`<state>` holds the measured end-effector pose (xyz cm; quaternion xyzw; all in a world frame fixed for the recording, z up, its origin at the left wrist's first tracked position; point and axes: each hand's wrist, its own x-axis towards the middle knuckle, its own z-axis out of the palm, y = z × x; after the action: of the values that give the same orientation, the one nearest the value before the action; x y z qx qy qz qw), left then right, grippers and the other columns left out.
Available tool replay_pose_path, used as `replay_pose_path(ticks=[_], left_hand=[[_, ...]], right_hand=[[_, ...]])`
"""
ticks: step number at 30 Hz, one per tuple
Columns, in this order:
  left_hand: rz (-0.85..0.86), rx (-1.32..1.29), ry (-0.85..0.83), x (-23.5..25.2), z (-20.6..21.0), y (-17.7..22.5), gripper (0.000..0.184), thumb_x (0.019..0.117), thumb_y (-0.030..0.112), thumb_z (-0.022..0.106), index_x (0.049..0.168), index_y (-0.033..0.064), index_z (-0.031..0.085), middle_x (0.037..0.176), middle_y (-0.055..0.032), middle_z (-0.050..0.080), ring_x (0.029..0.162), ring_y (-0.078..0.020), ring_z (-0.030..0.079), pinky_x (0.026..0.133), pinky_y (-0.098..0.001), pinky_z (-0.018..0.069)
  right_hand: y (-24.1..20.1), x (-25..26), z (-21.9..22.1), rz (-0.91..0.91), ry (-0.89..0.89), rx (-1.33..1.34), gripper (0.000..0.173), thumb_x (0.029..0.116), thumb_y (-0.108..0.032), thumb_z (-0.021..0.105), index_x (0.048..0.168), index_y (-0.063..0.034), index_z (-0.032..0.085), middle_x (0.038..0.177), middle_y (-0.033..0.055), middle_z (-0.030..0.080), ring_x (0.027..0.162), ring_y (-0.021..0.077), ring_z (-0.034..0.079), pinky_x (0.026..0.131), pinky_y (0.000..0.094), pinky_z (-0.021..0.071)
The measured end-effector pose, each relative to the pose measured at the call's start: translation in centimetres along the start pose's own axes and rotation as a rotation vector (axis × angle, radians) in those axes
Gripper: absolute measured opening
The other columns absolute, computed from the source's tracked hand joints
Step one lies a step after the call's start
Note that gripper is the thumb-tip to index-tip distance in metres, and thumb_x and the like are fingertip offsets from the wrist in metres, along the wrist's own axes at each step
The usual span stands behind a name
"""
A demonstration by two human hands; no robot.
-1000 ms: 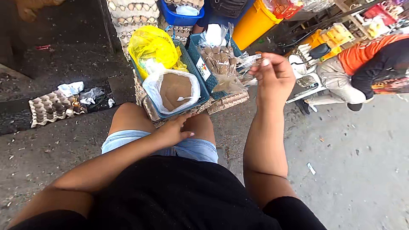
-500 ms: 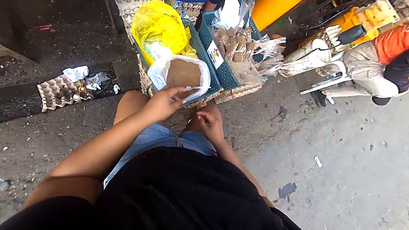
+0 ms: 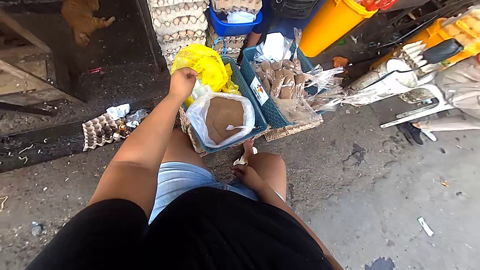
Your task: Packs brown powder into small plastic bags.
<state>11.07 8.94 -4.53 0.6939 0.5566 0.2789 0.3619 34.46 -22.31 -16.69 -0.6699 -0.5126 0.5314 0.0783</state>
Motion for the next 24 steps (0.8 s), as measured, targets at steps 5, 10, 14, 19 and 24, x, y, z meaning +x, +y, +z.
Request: replay_pose_path(ticks=[5, 10, 14, 19, 24], left_hand=[[-0.179, 0.573, -0.193, 2.6, 3.8, -1.0, 0.032, 0.0987, 0.025, 0.063, 0.117, 0.0003, 0.07, 0.129, -0.0289, 0.062, 0.122, -0.0484, 0.06, 0.094, -0.0707, 0.0479], [-0.236, 0.796, -0.362, 1.4, 5.6, -0.1, 0.038, 0.0952, 0.029, 0.068, 0.116, -0.0023, 0.07, 0.136, -0.0266, 0.059, 0.129, -0.0468, 0.054, 0.1, -0.0672, 0.0458], [-0.22, 0.608, -0.26, 1.8, 5.5, -0.4, 0.029, 0.0989, 0.018, 0.059, 0.118, -0.0007, 0.07, 0.136, -0.0228, 0.061, 0.129, -0.0426, 0.056, 0.102, -0.0623, 0.048], [-0.078, 0.28, -0.114, 0.6, 2.9, -1.1, 0.033, 0.1068, 0.014, 0.045, 0.126, -0.0023, 0.067, 0.142, -0.0206, 0.058, 0.137, -0.0321, 0.053, 0.116, -0.0467, 0.0405], [-0.11, 0.059, -0.001, -1.6, 0.6, -0.2, 0.023, 0.0961, 0.011, 0.063, 0.114, -0.0029, 0.067, 0.131, -0.0221, 0.06, 0.123, -0.0318, 0.059, 0.106, -0.0474, 0.0476]], right_hand=[[0.2, 0.0, 0.4, 0.0, 0.003, 0.052, 0.034, 0.1058, -0.025, 0.057, 0.129, -0.0016, 0.065, 0.115, 0.0156, 0.071, 0.1, 0.0199, 0.07, 0.096, 0.0384, 0.0547], [-0.7, -0.2, 0.2, -0.023, 0.043, 0.093, 0.031, 0.1054, -0.019, 0.058, 0.128, 0.0003, 0.066, 0.112, 0.019, 0.071, 0.097, 0.0248, 0.071, 0.094, 0.0425, 0.0549], [-0.1, 0.5, 0.4, -0.018, 0.032, 0.069, 0.031, 0.1057, -0.018, 0.057, 0.128, 0.0013, 0.066, 0.11, 0.0201, 0.071, 0.096, 0.0262, 0.07, 0.094, 0.0437, 0.0545], [0.7, 1.6, 1.0, -0.06, 0.019, 0.01, 0.03, 0.1062, -0.02, 0.056, 0.126, -0.0008, 0.068, 0.108, 0.018, 0.073, 0.095, 0.0256, 0.071, 0.093, 0.0446, 0.0553], [-0.8, 1.9, 0.6, -0.018, -0.021, 0.011, 0.033, 0.1066, -0.022, 0.055, 0.128, 0.0012, 0.066, 0.113, 0.0211, 0.071, 0.103, 0.0306, 0.069, 0.099, 0.0488, 0.0516]])
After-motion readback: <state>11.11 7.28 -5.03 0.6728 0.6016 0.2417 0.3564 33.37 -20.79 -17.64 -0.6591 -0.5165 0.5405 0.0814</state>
